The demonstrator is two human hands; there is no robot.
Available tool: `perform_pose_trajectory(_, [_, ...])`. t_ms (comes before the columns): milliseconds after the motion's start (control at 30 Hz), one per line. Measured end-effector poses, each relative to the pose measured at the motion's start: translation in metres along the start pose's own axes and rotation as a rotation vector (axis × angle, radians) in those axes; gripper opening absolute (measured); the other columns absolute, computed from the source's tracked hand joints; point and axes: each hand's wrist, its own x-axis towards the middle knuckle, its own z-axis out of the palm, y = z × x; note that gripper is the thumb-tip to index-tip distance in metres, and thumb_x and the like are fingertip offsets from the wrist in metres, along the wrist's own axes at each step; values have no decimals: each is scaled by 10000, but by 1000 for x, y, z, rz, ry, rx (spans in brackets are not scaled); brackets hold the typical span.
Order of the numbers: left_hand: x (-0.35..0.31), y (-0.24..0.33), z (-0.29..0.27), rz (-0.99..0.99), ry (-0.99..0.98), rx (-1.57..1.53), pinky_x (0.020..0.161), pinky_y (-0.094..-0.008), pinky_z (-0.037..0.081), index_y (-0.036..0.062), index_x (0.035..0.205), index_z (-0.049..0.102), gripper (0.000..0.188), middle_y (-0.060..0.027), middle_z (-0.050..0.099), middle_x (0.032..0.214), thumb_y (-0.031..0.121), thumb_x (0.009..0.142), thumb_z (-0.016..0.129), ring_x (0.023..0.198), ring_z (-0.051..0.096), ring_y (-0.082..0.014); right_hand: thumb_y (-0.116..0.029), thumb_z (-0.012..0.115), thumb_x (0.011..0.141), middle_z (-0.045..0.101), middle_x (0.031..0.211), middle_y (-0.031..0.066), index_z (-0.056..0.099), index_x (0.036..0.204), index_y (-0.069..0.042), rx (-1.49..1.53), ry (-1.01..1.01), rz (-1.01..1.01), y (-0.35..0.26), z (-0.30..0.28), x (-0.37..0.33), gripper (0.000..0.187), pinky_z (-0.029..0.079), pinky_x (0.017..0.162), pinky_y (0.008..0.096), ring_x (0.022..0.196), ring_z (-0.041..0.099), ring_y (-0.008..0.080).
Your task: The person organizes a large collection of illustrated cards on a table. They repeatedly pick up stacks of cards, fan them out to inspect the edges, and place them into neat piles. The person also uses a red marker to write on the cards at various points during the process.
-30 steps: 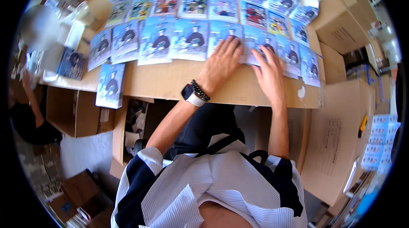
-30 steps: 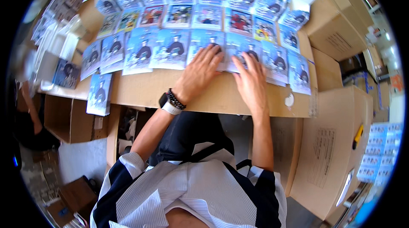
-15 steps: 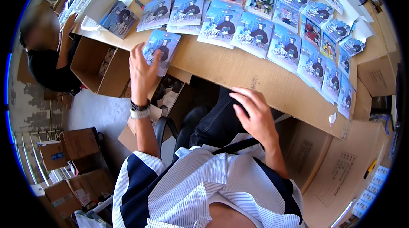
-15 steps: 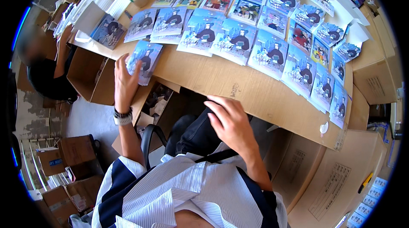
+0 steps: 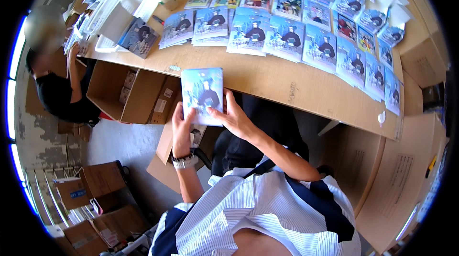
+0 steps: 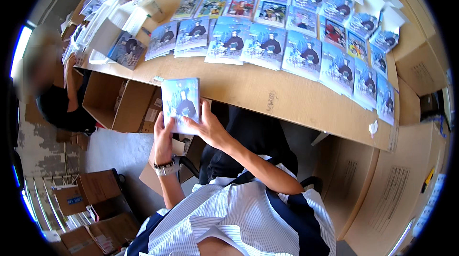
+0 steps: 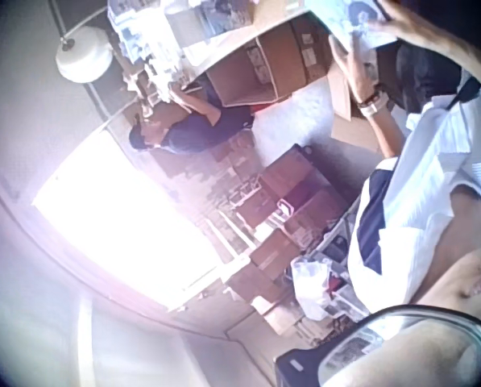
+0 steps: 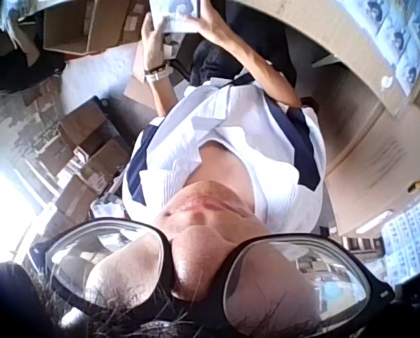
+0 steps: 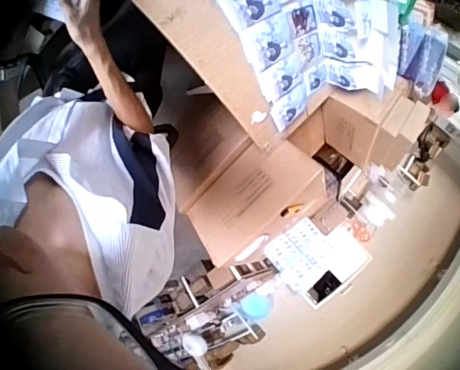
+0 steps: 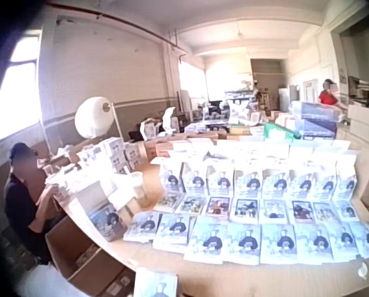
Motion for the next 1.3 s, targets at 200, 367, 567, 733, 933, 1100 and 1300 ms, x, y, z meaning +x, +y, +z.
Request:
perform_pose_trajectory(200, [-31, 30, 76, 217, -270, 219, 978, -303, 472, -19, 1402, 438, 545, -89, 615, 1233, -16, 918, 688, 1132, 597, -171, -117, 679, 966, 583, 1210, 176, 390, 1334, 24, -256, 153, -242, -93, -45, -51, 488, 481, 965, 339, 1121, 591, 213])
perform_pose_trajectory(367, [-10, 30, 172, 432, -442, 306, 1084, -352, 374, -55, 1481, 250, 752, -207, 508, 1376, 62, 906, 719, 1291, 495, -255, -92, 688, 961, 562, 1171, 111, 398, 1319, -5, -399, 339, -353, -122, -111, -71, 469, 481, 959, 327, 1102, 582, 175])
perform_pose_trajectory(567, [8, 3, 212, 557, -546, 246, 1139, -401, 330, 47, 1395, 330, 553, -182, 466, 1396, -21, 941, 639, 1338, 440, -221, -120, 729, 917, 484, 1376, 196, 316, 1463, -16, -694, 400, -509, -120, -155, -68, 692, 337, 1121, 422, 1321, 460, 287])
perform_pose_trajectory(733, [4, 3, 223, 418, -478, 274, 974, -364, 471, -14, 1281, 493, 357, -148, 584, 1221, 44, 966, 651, 1114, 592, -241, -136, 728, 895, 327, 1504, 239, 204, 1527, 12, -670, 586, -591, -98, -150, -62, 834, 282, 1162, 464, 1396, 357, 366])
perform_pose_trajectory(933, [-11, -26, 232, 460, -326, 267, 939, -385, 476, -20, 1269, 503, 459, -172, 533, 1214, 20, 873, 731, 1117, 565, -270, -330, 842, 759, 219, 1577, 262, 115, 1570, 27, -823, 543, -497, -118, -129, -84, 1146, 215, 1205, 487, 1481, 233, 390])
perform_pose_trajectory(1100, [8, -11, 220, 359, -896, 255, 1145, -459, 333, 33, 1507, 183, 1052, -207, 299, 1518, 90, 707, 863, 1430, 345, -332, -410, 877, 700, 221, 1597, 250, 96, 1577, 27, -822, 386, -432, -130, -151, -95, 1254, 203, 1223, 483, 1499, 234, 378])
perform_pose_trajectory(1300, [47, -15, 218, 187, -1176, 136, 1177, -472, 304, 53, 1594, 35, 1344, -186, 148, 1640, 198, 622, 952, 1485, 265, -302, -356, 915, 680, 273, 1582, 217, 146, 1589, -21, -534, 247, -453, -129, -166, -105, 1236, 237, 1210, 473, 1472, 296, 368])
